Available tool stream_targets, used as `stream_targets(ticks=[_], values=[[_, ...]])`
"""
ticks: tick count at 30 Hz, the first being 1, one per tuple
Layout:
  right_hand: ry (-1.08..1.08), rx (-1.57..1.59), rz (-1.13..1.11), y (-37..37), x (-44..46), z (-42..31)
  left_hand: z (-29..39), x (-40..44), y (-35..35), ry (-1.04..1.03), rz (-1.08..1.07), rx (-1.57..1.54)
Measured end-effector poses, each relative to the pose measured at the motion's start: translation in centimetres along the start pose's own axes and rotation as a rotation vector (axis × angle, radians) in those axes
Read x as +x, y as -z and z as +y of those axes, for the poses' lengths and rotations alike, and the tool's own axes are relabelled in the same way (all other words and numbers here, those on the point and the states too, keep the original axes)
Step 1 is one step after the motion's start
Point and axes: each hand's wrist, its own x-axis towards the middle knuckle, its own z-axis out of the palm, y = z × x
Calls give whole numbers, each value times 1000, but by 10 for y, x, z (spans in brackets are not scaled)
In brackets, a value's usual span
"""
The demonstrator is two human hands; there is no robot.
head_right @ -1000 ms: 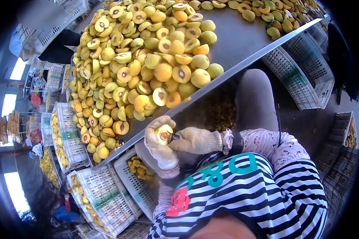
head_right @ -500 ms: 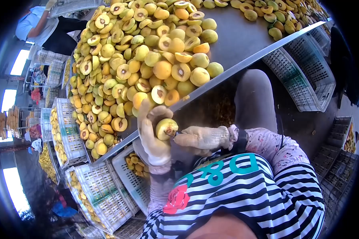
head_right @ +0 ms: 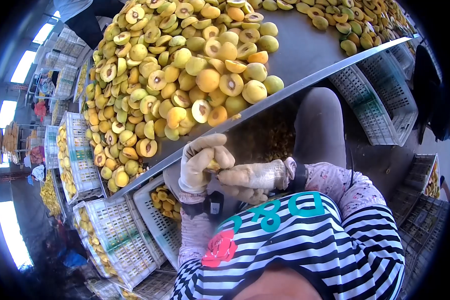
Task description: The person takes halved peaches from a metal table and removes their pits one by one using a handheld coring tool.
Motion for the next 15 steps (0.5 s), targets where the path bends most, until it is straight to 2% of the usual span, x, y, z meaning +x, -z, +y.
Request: stream_targets(ticks=[2,3,6,7,10,11,13,15], values=[[27,196,-124,6,2,2,-15,8,3,-159,-46,-185],[28,233,-101,6,2,2,-23,9,6,-214,11,-160],[35,424,-384,20,15,7,-29,11,-9,-299,211,-318],[2,452,-450,24,18,7,-31,10,-5,-288,198,-343],[120,200,-456,23,17,8,-39,16,-7,-184,80,-753],[106,204,-485,21,17,3,-40,11,-19,-74,212,-805],[121,240,-401,22,9,0,-32,2,-18,-142,318,-490],[80,502,-545,28,7,6,-17,-19,-16,-168,490,-222]])
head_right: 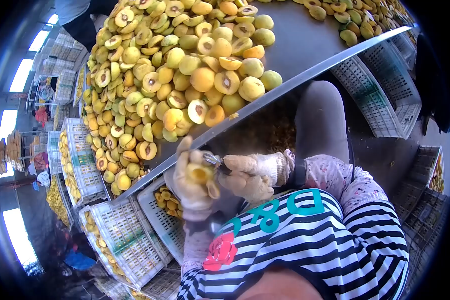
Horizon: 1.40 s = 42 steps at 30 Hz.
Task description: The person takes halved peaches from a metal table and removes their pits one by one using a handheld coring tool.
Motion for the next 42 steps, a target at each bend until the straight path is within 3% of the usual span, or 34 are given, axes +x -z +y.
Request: stream_targets(ticks=[1,2,3,4,5,6,7,9,11,12,13,15,16,17,18,19,21,22,23,24,27,29,30,31,33,34,35,36,39,40,41,42], values=[[70,-122,67,-8,-1,-2,16,-15,9,-36,114,121],[138,-214,152,-13,-2,-5,34,-22,35,-60,-123,46],[177,-195,217,-11,-6,-9,60,-38,51,-52,-27,309],[216,-177,283,-10,-10,-12,89,-53,50,99,210,758],[290,-199,488,-19,-10,-14,99,-66,68,96,321,1222],[327,-206,587,-25,-9,-18,110,-78,74,-191,190,2138],[358,-219,687,-29,-8,-23,112,-84,65,-588,218,2609],[498,-202,614,-32,-10,-33,107,-88,53,-527,286,1704],[648,-183,564,-44,-9,-46,65,-79,-16,-358,256,1072],[686,-171,479,-46,-10,-53,51,-68,-8,-284,20,1054],[735,-178,432,-51,-7,-59,31,-53,-14,-50,-117,997],[759,-207,436,-65,-3,-70,-14,-27,-52,162,-344,985],[798,-245,533,-73,-2,-74,-40,-17,-55,322,-390,707],[830,-282,628,-82,0,-75,-63,-4,-44,150,-598,958],[900,-355,728,-91,2,-73,-72,0,-61,296,-604,856],[979,-523,793,-89,1,-74,-66,4,-78,202,-661,1111],[1041,-1095,990,-74,-6,-78,-74,9,-78,186,-688,953],[1175,-1244,1064,-72,3,-77,-81,8,-76,320,-666,886],[1272,-1621,1072,-70,6,-78,-86,6,-73,454,-640,813],[1172,-1805,1057,-69,7,-77,-88,4,-71,562,-671,724],[927,-2110,1006,-71,19,-76,-81,8,-64,295,-806,926],[857,-1818,1034,-72,26,-76,-45,16,-67,274,-918,1426],[705,-1639,1069,-80,21,-75,-23,22,-67,319,-914,1471],[566,-1346,1047,-80,14,-74,-2,22,-60,150,-740,1534],[429,-1284,1054,-77,0,-68,26,37,-35,-260,-207,1516],[370,-1216,1023,-78,-4,-61,32,57,-2,-514,-101,1497],[313,-1150,993,-79,-6,-53,56,71,-7,-806,-160,2011],[271,-1146,979,-76,-5,-46,60,83,5,-771,-80,2152],[223,-1582,960,-53,-2,-33,71,114,54,-738,-159,1970],[250,-1708,921,-38,-5,-31,68,108,37,-492,-81,1513],[214,-1565,934,-41,-4,-28,65,103,21,-352,48,1011],[175,-1430,944,-49,-2,-29,65,90,3,-320,8,870]])
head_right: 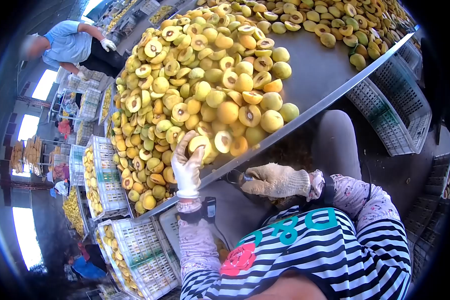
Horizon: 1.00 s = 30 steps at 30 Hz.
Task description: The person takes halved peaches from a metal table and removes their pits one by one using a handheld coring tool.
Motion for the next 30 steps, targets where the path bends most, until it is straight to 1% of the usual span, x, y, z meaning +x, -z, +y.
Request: stream_targets(ticks=[1,2,3,5,6,9,10,13,14,16,17,19,20,24,26,30], values=[[-84,105,-33,-1,-2,-8,9,-10,-9,22,-25,-146],[-98,181,-27,-4,-2,-15,7,-21,-14,61,-4,-229],[-88,231,-13,-9,-1,-22,-6,-31,-20,105,44,-379],[-147,377,-36,-14,3,-18,-11,-49,-29,215,92,-454],[-136,321,-33,-16,7,-14,-12,-59,-37,260,170,-458],[-186,205,-24,-22,12,-3,-18,-78,-54,280,286,-685],[-190,199,-33,-21,12,1,-14,-81,-56,305,242,-741],[-208,240,-36,-20,6,2,-13,-85,-62,288,241,-784],[-221,245,-50,-19,3,-2,-7,-85,-64,296,273,-705],[-246,262,-77,-20,-2,-11,-9,-85,-63,269,209,-710],[-252,226,-48,-23,-2,-9,-9,-86,-64,258,175,-713],[-260,147,14,-26,2,-4,-7,-85,-73,281,239,-716],[-332,87,-22,-23,3,-6,-5,-84,-77,292,276,-717],[-194,89,122,-37,7,2,-2,-83,-85,258,319,-610],[-267,52,68,-33,8,2,-5,-80,-84,237,299,-551],[-216,94,-40,-22,4,4,-2,-71,-71,259,35,-545]])
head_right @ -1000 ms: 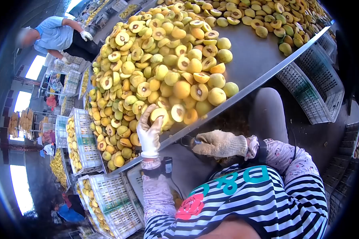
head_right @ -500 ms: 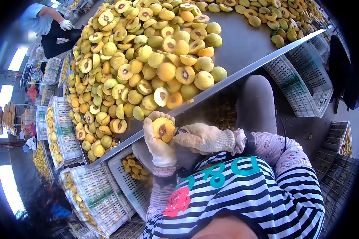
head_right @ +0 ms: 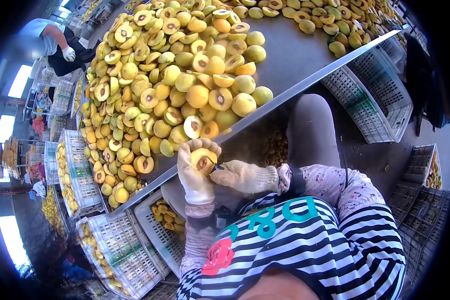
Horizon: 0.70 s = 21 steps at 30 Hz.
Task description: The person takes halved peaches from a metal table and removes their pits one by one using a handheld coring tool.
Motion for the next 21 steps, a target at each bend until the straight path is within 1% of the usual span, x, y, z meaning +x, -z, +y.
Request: stream_targets(ticks=[3,4,7,8,11,12,14,15,17,19,20,21], values=[[120,29,28,3,-3,-2,-3,1,-7,-108,-9,103],[139,37,26,4,-2,-4,-6,1,-9,-194,-11,178],[178,166,8,2,0,2,-17,-2,-23,-458,31,179],[161,197,43,-2,-2,2,-17,0,-20,-500,-38,183],[139,206,93,-6,-2,-2,-10,-1,-25,-299,113,59],[110,204,87,-5,-1,-4,-13,0,-22,-341,79,91],[234,104,138,-7,3,5,-14,3,-11,-296,10,145],[385,3,193,-11,12,22,-14,4,-8,-271,-21,168],[422,29,134,-10,10,15,-6,6,-13,-272,-63,182],[190,287,-89,1,2,2,-5,7,-12,-305,-106,223],[78,428,-222,5,2,6,-11,10,-7,-336,-127,256],[146,586,-320,4,5,12,-14,12,-4,-366,-149,289]])
